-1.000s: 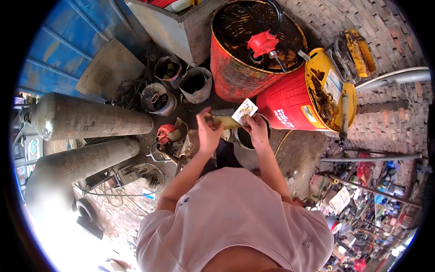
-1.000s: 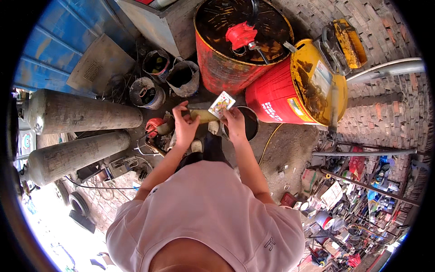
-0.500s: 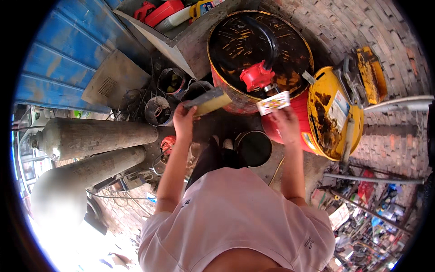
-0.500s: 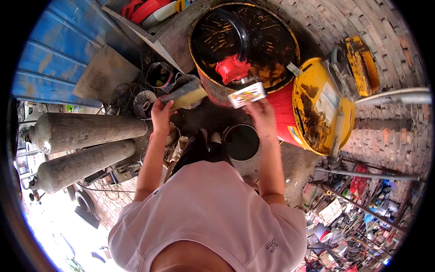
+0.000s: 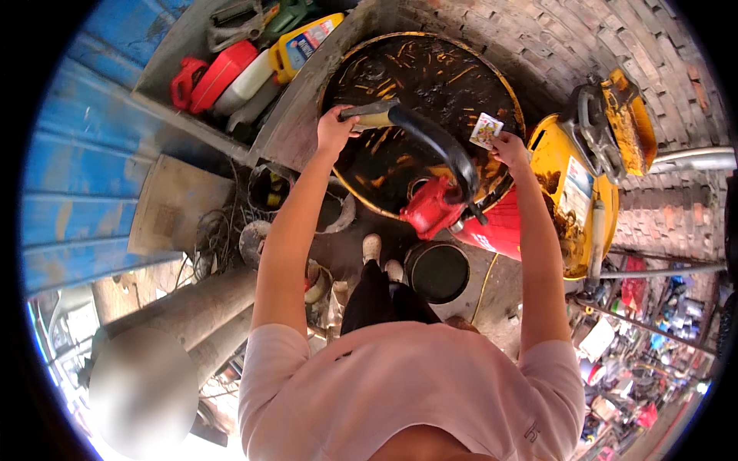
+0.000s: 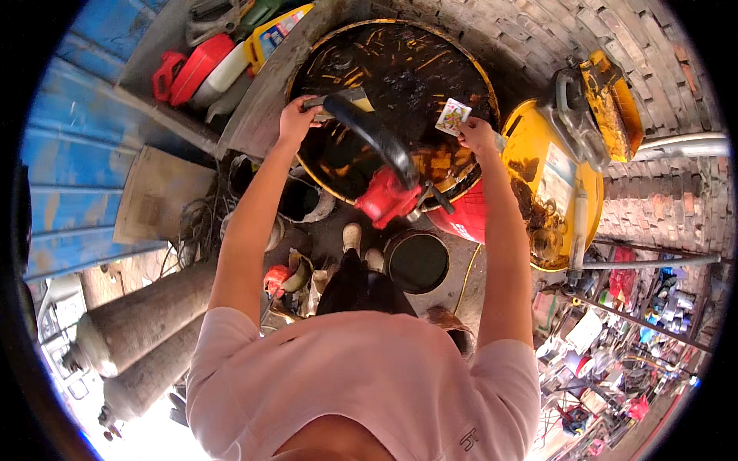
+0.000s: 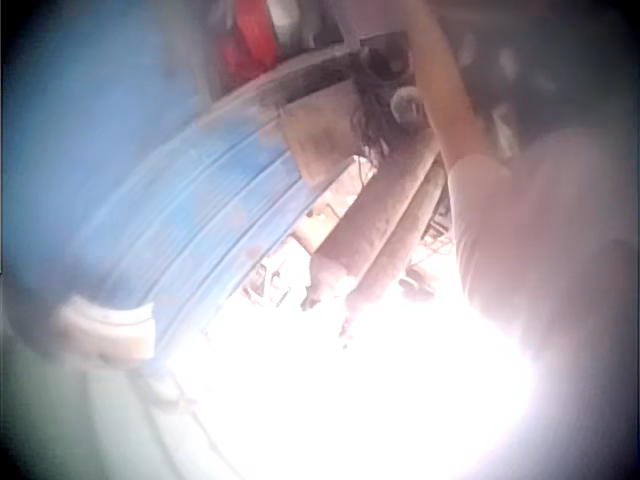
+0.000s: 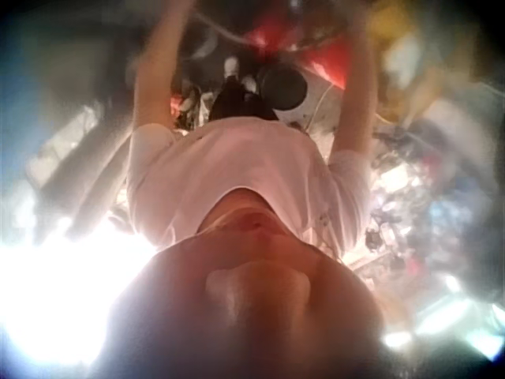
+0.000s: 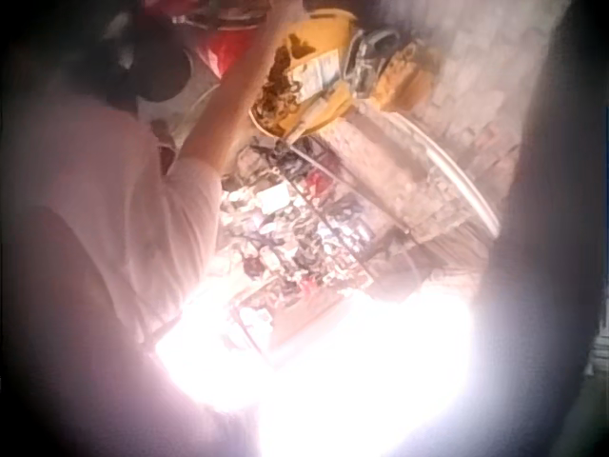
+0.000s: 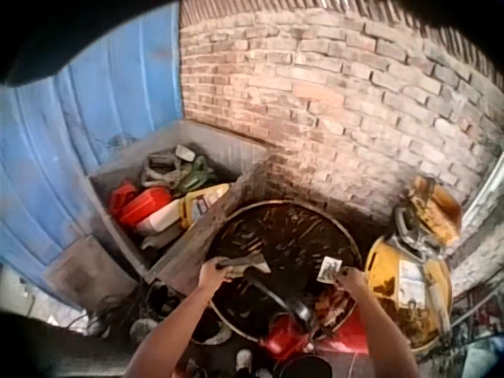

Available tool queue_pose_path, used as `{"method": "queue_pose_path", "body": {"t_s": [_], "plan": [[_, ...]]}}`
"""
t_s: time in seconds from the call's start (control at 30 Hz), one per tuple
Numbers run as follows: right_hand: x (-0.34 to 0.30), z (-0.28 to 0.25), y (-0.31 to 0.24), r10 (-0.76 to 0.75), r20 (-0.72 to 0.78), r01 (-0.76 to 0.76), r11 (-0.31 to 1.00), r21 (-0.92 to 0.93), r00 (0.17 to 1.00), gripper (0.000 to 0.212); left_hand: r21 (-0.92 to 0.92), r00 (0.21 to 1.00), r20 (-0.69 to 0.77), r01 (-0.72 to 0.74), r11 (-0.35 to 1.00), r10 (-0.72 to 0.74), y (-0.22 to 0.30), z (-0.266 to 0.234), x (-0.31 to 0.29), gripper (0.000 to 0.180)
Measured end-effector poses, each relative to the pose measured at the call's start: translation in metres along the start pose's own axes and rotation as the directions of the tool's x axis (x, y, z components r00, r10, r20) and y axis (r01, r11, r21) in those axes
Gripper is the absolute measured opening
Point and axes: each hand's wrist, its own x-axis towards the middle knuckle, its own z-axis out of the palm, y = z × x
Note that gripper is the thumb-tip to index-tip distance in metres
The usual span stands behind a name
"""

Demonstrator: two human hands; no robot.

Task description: The person scrapes a small rectangular object against a large red drum, then uses a dustpan and broom to sweep debris from the floor into the dustpan and dumps it onto a white sheet. The person repeats sweeping and dumping several times.

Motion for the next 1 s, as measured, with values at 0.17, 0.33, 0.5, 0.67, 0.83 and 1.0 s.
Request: {"method": "queue_pose_path", "body": {"t_s": [0.17,0.33,0.5,0.67,0.83,1.0], "plan": [[0.066,0.007,0.01,0.041,-0.084,-0.058,0.976,-0.212,0.996,0.017,0.14,0.997,0.07,0.01,0.99,-0.02,0.0,0.013,0.055,0.021],[0.072,0.027,-0.014,0.008,-0.065,-0.03,0.94,-0.34,0.998,0.021,0.218,0.995,0.07,0.06,0.974,-0.077,-0.008,0.006,0.086,0.022],[0.083,0.026,-0.02,-0.002,-0.08,-0.029,0.921,-0.389,0.997,0.017,0.369,0.997,0.072,-0.024,0.929,-0.003,0.01,0.017,0.087,0.027],[0.099,0.026,-0.023,-0.027,0.012,0.029,0.782,-0.623,1.0,0.021,0.379,0.993,0.116,-0.052,0.924,0.009,0.016,0.013,0.097,0.025],[0.118,0.027,-0.021,0.029,0.043,0.007,0.736,-0.677,0.999,0.027,0.482,0.977,0.206,-0.146,0.864,0.051,0.015,0.003,0.12,0.02],[0.142,0.031,-0.016,-0.082,0.343,0.35,0.33,-0.877,0.936,0.037,0.556,0.957,0.282,-0.215,0.803,0.06,0.024,0.022,0.125,0.018]]}}
